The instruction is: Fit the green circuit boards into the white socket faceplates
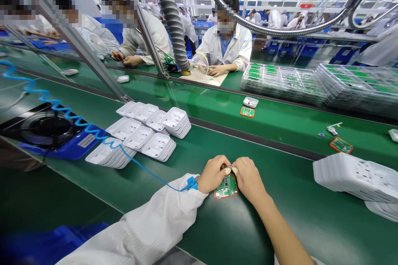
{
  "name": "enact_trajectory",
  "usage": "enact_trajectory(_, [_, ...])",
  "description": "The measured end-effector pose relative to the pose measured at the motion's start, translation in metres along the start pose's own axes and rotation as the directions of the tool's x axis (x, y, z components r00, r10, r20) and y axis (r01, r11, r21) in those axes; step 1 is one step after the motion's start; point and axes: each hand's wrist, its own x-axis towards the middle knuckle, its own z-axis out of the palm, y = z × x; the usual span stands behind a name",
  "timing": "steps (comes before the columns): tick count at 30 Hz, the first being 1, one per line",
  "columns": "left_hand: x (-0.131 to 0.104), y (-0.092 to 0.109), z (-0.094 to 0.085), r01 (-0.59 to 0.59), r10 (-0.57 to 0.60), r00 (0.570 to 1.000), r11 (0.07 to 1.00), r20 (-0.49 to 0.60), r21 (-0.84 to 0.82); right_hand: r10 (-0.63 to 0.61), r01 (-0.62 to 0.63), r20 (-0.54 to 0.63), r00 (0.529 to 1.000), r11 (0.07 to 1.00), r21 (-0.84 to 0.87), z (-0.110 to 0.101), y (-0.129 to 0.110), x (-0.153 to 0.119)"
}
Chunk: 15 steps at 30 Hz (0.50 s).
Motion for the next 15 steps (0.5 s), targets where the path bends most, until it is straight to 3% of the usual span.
enact_trajectory(3, [0.002,-0.003,0.002,0.003,-0.008,0.999,0.991,0.037,0.133,-0.008,0.009,0.007,1.0,1.0,-0.028,0.008,0.003,0.005])
enact_trajectory(7, [0.003,0.002,-0.015,0.022,-0.031,0.999,0.954,0.026,0.3,0.044,-0.054,-0.171,0.984,0.997,-0.05,0.001,0.012,0.011])
enact_trajectory(9, [0.005,0.008,-0.04,0.003,0.013,0.999,0.924,-0.04,0.384,0.137,-0.157,-0.212,0.968,0.984,-0.08,-0.004,0.017,0.008])
enact_trajectory(11, [0.011,0.012,-0.078,0.02,0.07,0.985,0.858,-0.155,0.513,0.228,-0.25,-0.157,0.961,0.958,-0.143,-0.005,0.019,0.005])
enact_trajectory(13, [0.021,0.012,-0.12,0.177,0.08,0.93,0.757,-0.358,0.629,0.281,-0.292,-0.082,0.956,0.928,-0.232,-0.001,0.016,0.003])
enact_trajectory(15, [0.034,0.006,-0.159,0.302,0.06,0.874,0.711,-0.482,0.635,0.306,-0.306,-0.048,0.951,0.902,-0.304,0.005,0.01,0.004])
